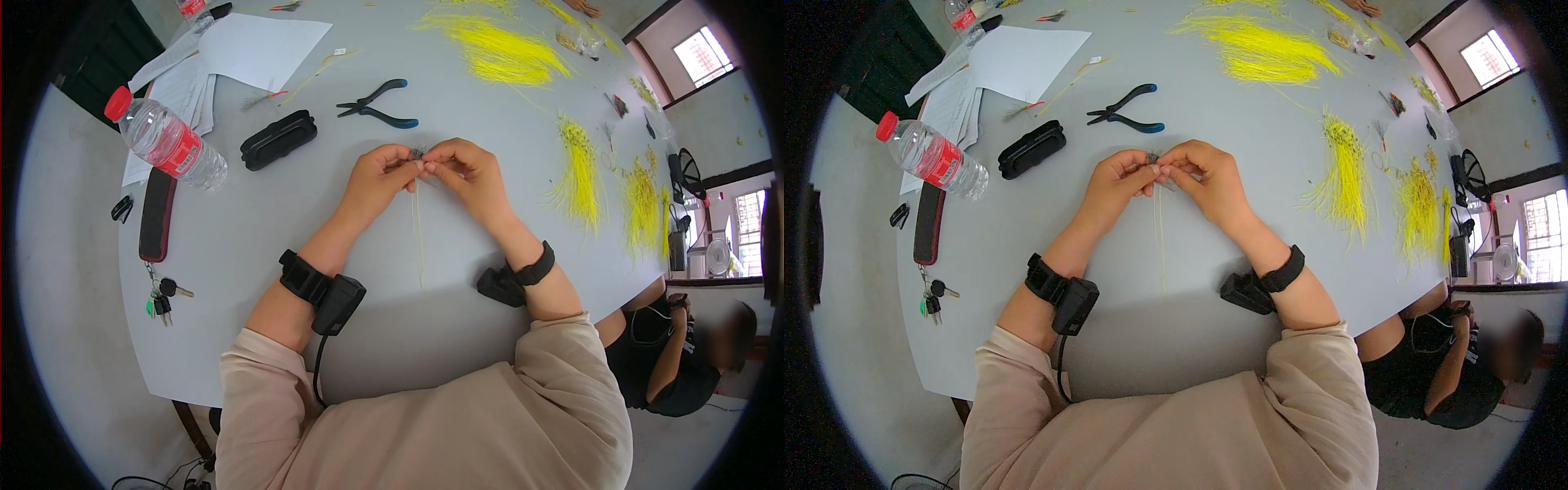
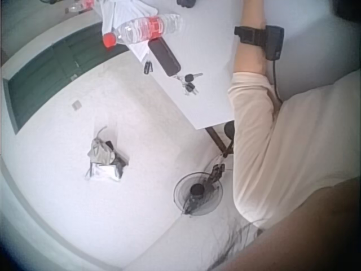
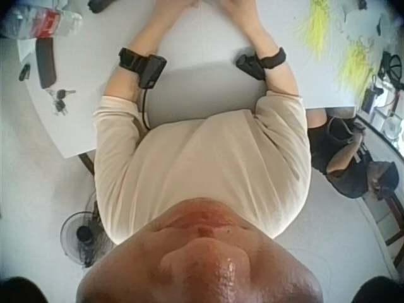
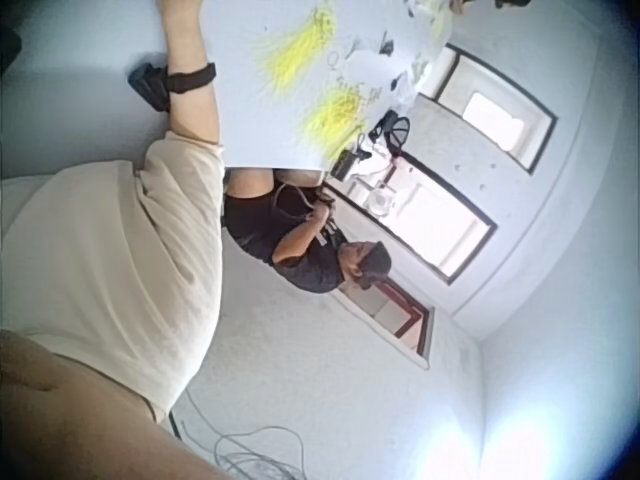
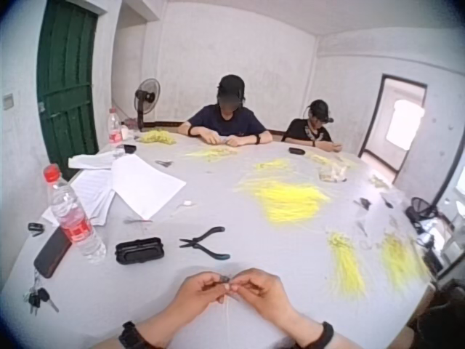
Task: Assembling fishing lures with hooks and yellow fibers at a work table.
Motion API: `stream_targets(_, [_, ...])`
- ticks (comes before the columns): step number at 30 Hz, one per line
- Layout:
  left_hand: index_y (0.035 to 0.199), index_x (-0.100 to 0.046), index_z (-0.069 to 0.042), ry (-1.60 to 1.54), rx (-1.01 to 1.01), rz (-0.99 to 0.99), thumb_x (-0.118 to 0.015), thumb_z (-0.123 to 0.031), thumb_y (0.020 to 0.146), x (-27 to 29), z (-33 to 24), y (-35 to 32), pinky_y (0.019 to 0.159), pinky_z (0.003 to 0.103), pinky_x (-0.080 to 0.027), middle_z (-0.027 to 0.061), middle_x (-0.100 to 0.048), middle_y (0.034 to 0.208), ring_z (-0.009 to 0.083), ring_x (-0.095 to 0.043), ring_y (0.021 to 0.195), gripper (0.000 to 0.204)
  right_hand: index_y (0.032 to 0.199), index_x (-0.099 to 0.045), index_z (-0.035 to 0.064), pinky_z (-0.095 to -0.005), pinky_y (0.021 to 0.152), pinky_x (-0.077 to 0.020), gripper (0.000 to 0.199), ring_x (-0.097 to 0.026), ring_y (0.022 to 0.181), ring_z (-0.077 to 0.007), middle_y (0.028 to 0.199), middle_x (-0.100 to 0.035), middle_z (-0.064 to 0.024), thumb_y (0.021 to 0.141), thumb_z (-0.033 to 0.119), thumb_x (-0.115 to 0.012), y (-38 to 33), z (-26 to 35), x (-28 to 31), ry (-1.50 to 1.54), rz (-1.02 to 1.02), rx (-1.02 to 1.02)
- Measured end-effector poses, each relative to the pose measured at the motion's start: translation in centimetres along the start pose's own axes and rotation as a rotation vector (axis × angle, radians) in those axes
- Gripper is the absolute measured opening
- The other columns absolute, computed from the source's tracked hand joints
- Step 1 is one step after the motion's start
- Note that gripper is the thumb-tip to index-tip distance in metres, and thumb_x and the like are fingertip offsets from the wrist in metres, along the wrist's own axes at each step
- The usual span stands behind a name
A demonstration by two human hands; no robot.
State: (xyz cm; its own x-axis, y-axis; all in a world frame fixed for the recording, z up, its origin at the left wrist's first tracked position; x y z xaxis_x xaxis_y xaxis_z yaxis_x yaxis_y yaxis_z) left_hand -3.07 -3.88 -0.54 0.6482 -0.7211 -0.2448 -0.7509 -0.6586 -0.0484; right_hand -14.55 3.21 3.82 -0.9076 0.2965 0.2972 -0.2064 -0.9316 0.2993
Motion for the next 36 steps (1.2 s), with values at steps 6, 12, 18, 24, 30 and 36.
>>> stream_targets(6, [0.089,-0.058,-0.005,0.006,-0.007,0.013,-0.060,-0.016,0.084,-0.3,-0.2,-0.1,0.061,0.019,-0.039,0.0038,-0.063,0.082,0.0074,-0.052,0.066,0.013,0.089,-0.062,-0.0013,-0.0224,0.069,-0.0487,0.009,-0.061,0.076,-0.0107,0.087,-0.063,-0.0072,0.079,-0.003,-0.060,0.0,-1.1,0.4,0.024,-0.024,-0.083])
stream_targets(12, [0.090,-0.057,-0.004,0.012,-0.037,0.043,-0.058,-0.016,0.085,-0.3,-0.2,0.0,0.062,0.020,-0.041,0.0051,-0.063,0.084,0.0084,-0.053,0.068,0.013,0.094,-0.060,-0.0010,-0.0223,0.069,-0.0482,0.015,-0.060,0.074,-0.0102,0.086,-0.062,-0.0065,0.079,-0.002,-0.060,-0.2,-1.2,0.1,0.084,-0.031,-0.093])
stream_targets(18, [0.089,-0.057,0.002,0.043,-0.057,0.021,-0.057,-0.008,0.083,-0.2,0.4,0.3,0.064,0.022,-0.044,0.0061,-0.062,0.082,0.0095,-0.055,0.066,0.012,0.092,-0.057,0.0011,-0.0239,0.068,-0.0477,0.017,-0.057,0.073,-0.0112,0.082,-0.060,-0.0061,0.076,-0.003,-0.062,-0.1,-0.2,0.0,-0.095,-0.045,0.016])
stream_targets(24, [0.088,-0.056,-0.001,0.109,-0.067,0.029,-0.058,-0.010,0.085,-0.2,0.6,0.2,0.062,0.022,-0.044,0.0049,-0.061,0.082,0.0090,-0.053,0.066,0.010,0.086,-0.047,0.0042,-0.0238,0.058,-0.0430,0.025,-0.051,0.065,-0.0105,0.073,-0.055,-0.0023,0.071,-0.001,-0.066,-0.1,0.5,-0.1,-0.246,-0.048,0.090])
stream_targets(30, [0.086,-0.056,-0.001,0.124,-0.057,0.038,-0.057,-0.007,0.084,-0.3,0.2,0.1,0.062,0.023,-0.044,0.0055,-0.061,0.080,0.0094,-0.053,0.065,0.007,0.088,-0.044,0.0058,-0.0223,0.056,-0.0407,0.029,-0.047,0.061,-0.0110,0.074,-0.053,-0.0015,0.068,-0.003,-0.063,-0.3,0.3,1.1,-0.211,-0.079,0.018])
stream_targets(36, [0.085,-0.056,-0.001,0.143,-0.065,0.083,-0.056,-0.006,0.084,-0.7,0.0,-0.1,0.062,0.023,-0.044,0.0062,-0.061,0.079,0.0097,-0.054,0.064,0.005,0.088,-0.044,0.0056,-0.0225,0.060,-0.0417,0.028,-0.048,0.062,-0.0099,0.075,-0.053,-0.0015,0.068,-0.004,-0.061,-0.6,0.3,1.5,-0.168,-0.019,0.001])
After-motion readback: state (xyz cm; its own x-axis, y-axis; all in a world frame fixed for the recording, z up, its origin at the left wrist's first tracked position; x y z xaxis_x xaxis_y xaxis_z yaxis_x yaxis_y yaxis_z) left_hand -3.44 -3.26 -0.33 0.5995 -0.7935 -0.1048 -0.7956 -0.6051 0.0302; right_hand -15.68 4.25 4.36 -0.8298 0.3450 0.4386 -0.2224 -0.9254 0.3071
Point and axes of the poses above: each hand's wrist, its own y-axis towards the middle knuckle, its own x-axis out of the back of the hand, z = x × y, the point moved 6 cm from there along y, towards the middle knuckle
